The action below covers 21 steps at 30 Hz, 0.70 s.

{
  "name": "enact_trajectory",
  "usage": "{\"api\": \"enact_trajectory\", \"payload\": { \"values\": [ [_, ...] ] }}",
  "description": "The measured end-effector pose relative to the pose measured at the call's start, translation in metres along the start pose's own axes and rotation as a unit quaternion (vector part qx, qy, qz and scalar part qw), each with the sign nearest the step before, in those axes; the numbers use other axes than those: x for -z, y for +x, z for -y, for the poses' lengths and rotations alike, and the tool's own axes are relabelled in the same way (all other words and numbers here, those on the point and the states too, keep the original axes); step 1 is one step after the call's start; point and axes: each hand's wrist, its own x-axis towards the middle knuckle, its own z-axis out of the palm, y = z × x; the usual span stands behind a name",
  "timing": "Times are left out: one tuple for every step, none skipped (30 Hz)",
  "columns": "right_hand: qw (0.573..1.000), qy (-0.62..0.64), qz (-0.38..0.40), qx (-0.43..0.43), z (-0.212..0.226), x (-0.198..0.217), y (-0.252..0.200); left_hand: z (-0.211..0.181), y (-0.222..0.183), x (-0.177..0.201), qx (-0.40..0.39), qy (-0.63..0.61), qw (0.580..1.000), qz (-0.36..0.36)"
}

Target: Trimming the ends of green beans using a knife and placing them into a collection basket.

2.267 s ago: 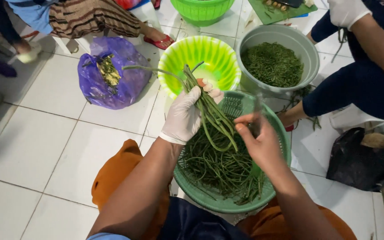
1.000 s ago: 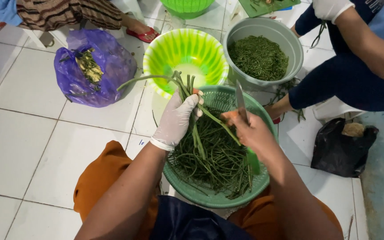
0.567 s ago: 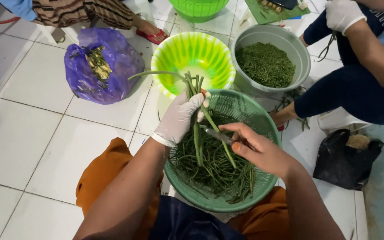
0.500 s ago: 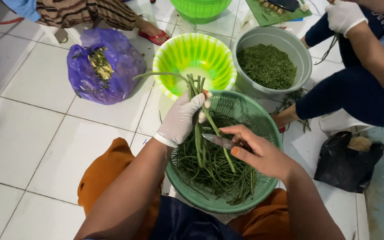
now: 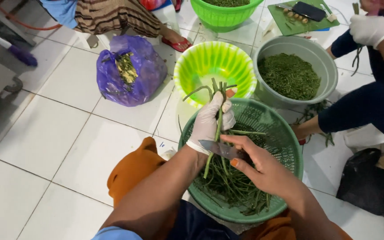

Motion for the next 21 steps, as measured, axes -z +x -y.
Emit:
{"api": "enact_trajectory", "payload": {
  "values": [
    [1.000, 0.000, 0.000, 0.002, -0.002, 0.000, -0.001, 0.009, 0.008, 0.018, -0.002, 0.001, 1.000, 0.001],
    [0.999, -0.024, 0.009, -0.038, -0.004, -0.001, -0.002, 0.017, 0.015, 0.035, 0.009, -0.038, 0.999, 0.012],
    [0.996, -0.048, 0.017, -0.079, -0.006, -0.001, -0.003, 0.026, 0.023, 0.053, 0.020, -0.077, 0.997, 0.024],
    [0.996, -0.048, 0.017, -0.076, -0.005, -0.002, -0.002, 0.027, 0.026, 0.056, 0.018, -0.075, 0.997, 0.025],
    [0.996, -0.061, 0.009, -0.063, -0.004, -0.003, -0.001, 0.028, 0.028, 0.059, 0.027, -0.091, 0.995, 0.034],
    [0.996, -0.073, 0.000, -0.051, -0.003, -0.003, 0.000, 0.029, 0.030, 0.062, 0.038, -0.108, 0.992, 0.042],
    [0.996, -0.073, 0.000, -0.050, -0.002, -0.004, 0.000, 0.029, 0.030, 0.062, 0.038, -0.107, 0.993, 0.042],
    [0.995, -0.089, -0.007, -0.055, -0.001, -0.005, 0.000, 0.029, 0.030, 0.062, 0.037, -0.110, 0.993, 0.036],
    [0.993, -0.105, -0.013, -0.060, 0.000, -0.006, 0.000, 0.029, 0.030, 0.062, 0.036, -0.113, 0.993, 0.031],
    [0.993, -0.104, -0.013, -0.061, -0.001, -0.007, 0.000, 0.027, 0.027, 0.058, 0.036, -0.113, 0.993, 0.030],
    [0.989, -0.137, -0.020, -0.058, -0.002, -0.008, 0.000, 0.025, 0.024, 0.053, 0.031, -0.114, 0.993, 0.016],
    [0.984, -0.170, -0.028, -0.054, -0.002, -0.008, 0.000, 0.023, 0.022, 0.049, 0.025, -0.115, 0.993, 0.001],
    [0.984, -0.170, -0.028, -0.053, -0.002, -0.008, 0.001, 0.024, 0.024, 0.053, 0.025, -0.114, 0.993, 0.001],
    [0.981, -0.181, -0.023, -0.059, -0.002, -0.008, 0.002, 0.026, 0.026, 0.057, 0.032, -0.115, 0.993, 0.005],
    [0.979, -0.193, -0.018, -0.065, -0.002, -0.008, 0.002, 0.028, 0.027, 0.061, 0.038, -0.116, 0.992, 0.009],
    [0.979, -0.192, -0.019, -0.066, -0.002, -0.009, 0.003, 0.029, 0.029, 0.065, 0.039, -0.116, 0.992, 0.009],
    [0.980, -0.184, -0.016, -0.076, -0.001, -0.009, 0.003, 0.030, 0.032, 0.069, 0.047, -0.129, 0.990, 0.027],
    [0.981, -0.176, -0.014, -0.085, 0.000, -0.009, 0.003, 0.031, 0.034, 0.072, 0.053, -0.141, 0.987, 0.046],
    [0.981, -0.176, -0.014, -0.085, -0.003, -0.009, 0.004, 0.034, 0.036, 0.078, 0.053, -0.141, 0.987, 0.047],
    [0.990, -0.129, -0.018, -0.053, -0.005, -0.010, 0.004, 0.036, 0.038, 0.083, 0.063, -0.145, 0.986, 0.053],
    [0.996, -0.081, -0.021, -0.021, -0.007, -0.010, 0.004, 0.039, 0.040, 0.088, 0.072, -0.148, 0.985, 0.060]
  ]
}}
